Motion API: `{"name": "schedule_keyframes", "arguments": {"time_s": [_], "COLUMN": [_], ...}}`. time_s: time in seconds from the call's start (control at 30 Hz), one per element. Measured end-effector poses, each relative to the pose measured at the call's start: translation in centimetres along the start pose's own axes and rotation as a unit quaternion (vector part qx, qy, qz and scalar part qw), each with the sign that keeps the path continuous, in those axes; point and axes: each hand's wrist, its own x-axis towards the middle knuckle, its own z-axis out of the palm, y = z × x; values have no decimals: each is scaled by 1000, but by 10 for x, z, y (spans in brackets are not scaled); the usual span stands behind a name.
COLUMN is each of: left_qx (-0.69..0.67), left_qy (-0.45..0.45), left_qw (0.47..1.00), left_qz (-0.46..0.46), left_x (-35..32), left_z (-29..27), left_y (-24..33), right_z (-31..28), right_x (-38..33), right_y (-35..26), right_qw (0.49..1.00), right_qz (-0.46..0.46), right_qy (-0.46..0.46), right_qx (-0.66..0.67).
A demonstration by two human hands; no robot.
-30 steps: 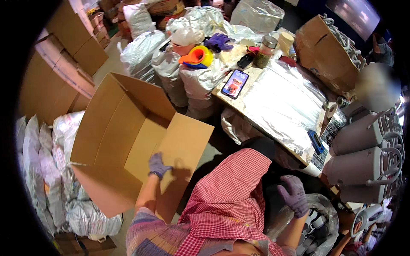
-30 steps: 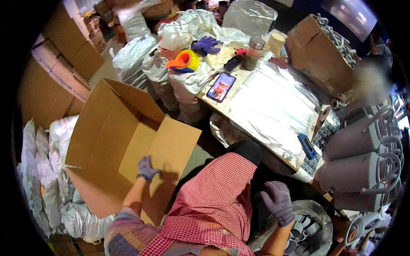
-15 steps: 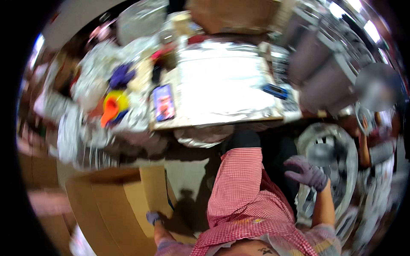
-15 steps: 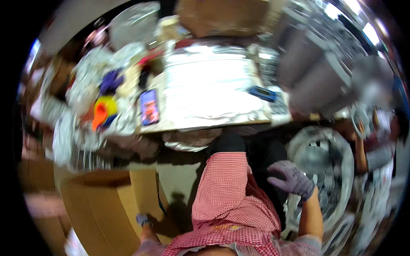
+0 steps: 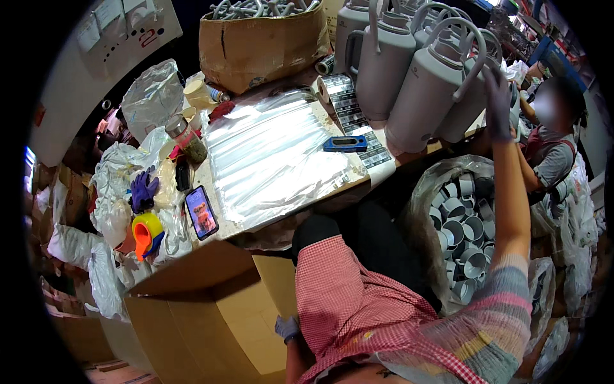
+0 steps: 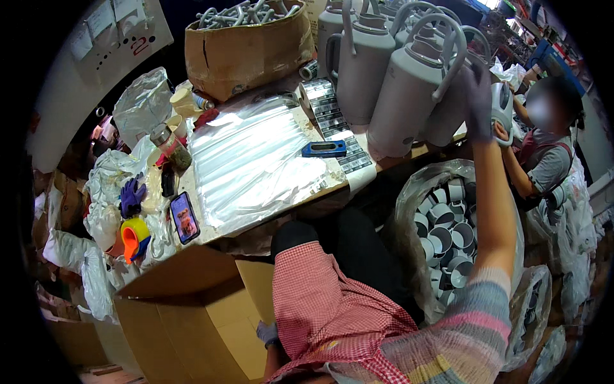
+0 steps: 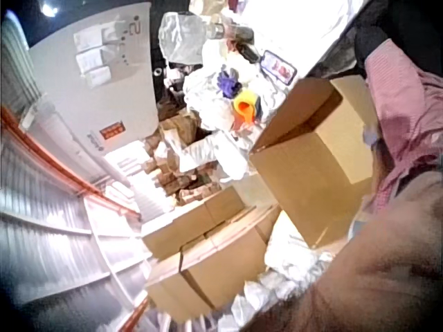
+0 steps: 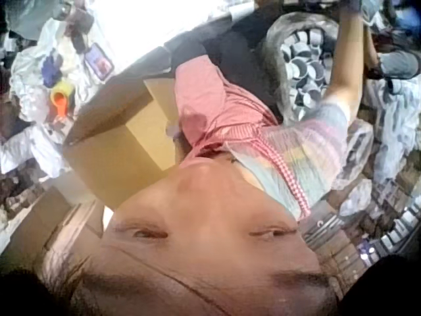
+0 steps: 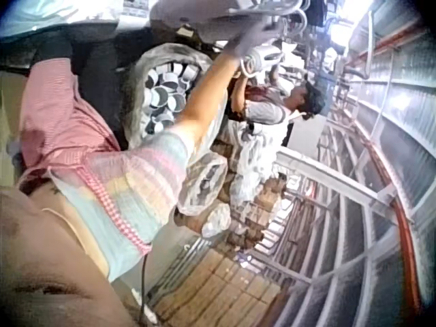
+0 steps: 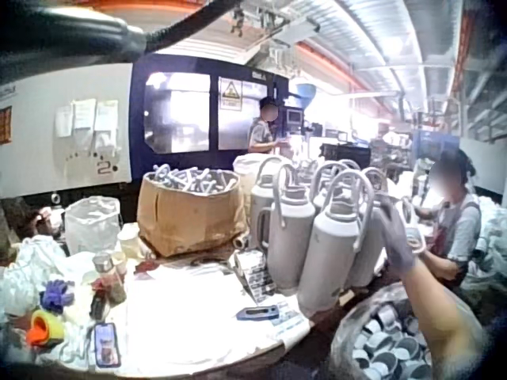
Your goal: The person assembles white electric kettles in a warehouse setting. They pick up kettle bodies and lids from large plastic bags, attach the lids, and apply labels to the sides of the kettles. The finished units are placed into a cardboard box.
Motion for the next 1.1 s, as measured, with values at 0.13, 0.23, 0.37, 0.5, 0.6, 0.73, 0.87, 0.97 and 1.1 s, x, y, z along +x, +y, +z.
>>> {"name": "schedule_keyframes", "arguments": {"time_s": [0.13, 0.23, 0.37, 0.5, 0.6, 0.73, 0.87, 0.97, 1.1], "left_qx": [79, 32, -256, -331, -275, -198, -320, -280, -352], "left_qy": [-8, -258, -156, 102, 27, -106, 16, 111, 118], "left_qw": [994, 964, 933, 815, 803, 873, 892, 895, 817], "left_qz": [80, 62, 201, 464, 527, 432, 319, 329, 442], "left_x": [-3, 8, -39, -101, -133, -158, -189, -165, -118], "left_z": [0, -99, -217, -283, -274, -240, -235, -242, -269], "left_y": [11, 49, 172, 296, 350, 310, 278, 272, 272], "right_z": [-5, -1, -100, -116, -83, -44, -126, -207, -248], "right_x": [63, 2, -81, -203, -262, -304, -298, -361, -353], "right_y": [29, -10, -51, -42, -12, 47, 120, 213, 251], "right_qw": [970, 939, 825, 825, 859, 893, 920, 658, 839], "right_qz": [147, 152, 44, 160, 304, 285, 231, 106, 208], "right_qy": [-83, -71, -266, -298, -259, -302, -279, -525, -410], "right_qx": [172, 300, 496, 453, 320, 173, -149, -529, -291]}}
